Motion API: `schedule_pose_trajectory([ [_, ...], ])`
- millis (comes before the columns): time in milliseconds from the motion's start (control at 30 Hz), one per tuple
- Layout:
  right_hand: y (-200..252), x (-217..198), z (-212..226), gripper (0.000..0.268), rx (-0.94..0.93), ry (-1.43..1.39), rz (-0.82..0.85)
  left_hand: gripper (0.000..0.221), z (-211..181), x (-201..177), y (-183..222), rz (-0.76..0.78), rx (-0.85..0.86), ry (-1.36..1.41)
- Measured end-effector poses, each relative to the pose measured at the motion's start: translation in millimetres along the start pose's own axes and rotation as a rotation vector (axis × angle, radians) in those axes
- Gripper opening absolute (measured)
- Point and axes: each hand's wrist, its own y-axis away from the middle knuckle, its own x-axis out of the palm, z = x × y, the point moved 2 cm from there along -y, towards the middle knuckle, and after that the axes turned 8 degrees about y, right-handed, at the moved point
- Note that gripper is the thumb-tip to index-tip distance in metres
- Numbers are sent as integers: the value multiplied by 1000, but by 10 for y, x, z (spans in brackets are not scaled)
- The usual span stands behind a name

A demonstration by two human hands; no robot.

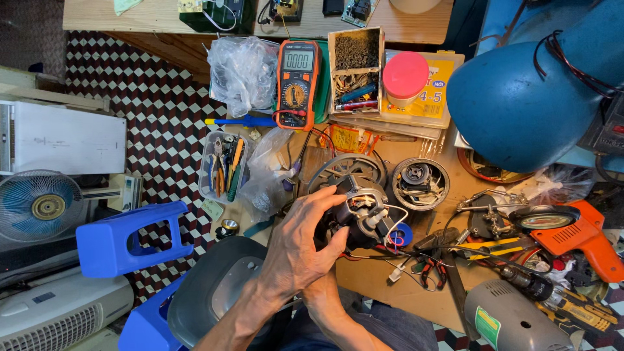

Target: The person disassembles a grey pedestal fan, removes the motor housing, and works on the internal wiring. They use a cordless drill to remove screws and pliers to strip and connect wires.

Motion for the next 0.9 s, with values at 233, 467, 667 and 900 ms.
schedule_pose_trajectory([
  [233,-152,-125,71,63,59,115,24,52,21,70,-124,66,56,-96],
  [467,-198,-178,222,61,51,79,102,52,61,111,-212,102,115,-153],
  [667,-201,-186,279,60,58,50,163,52,35,170,-213,108,177,-211],
  [900,-178,-193,255,58,59,24,186,51,0,193,-159,66,177,-202],
])
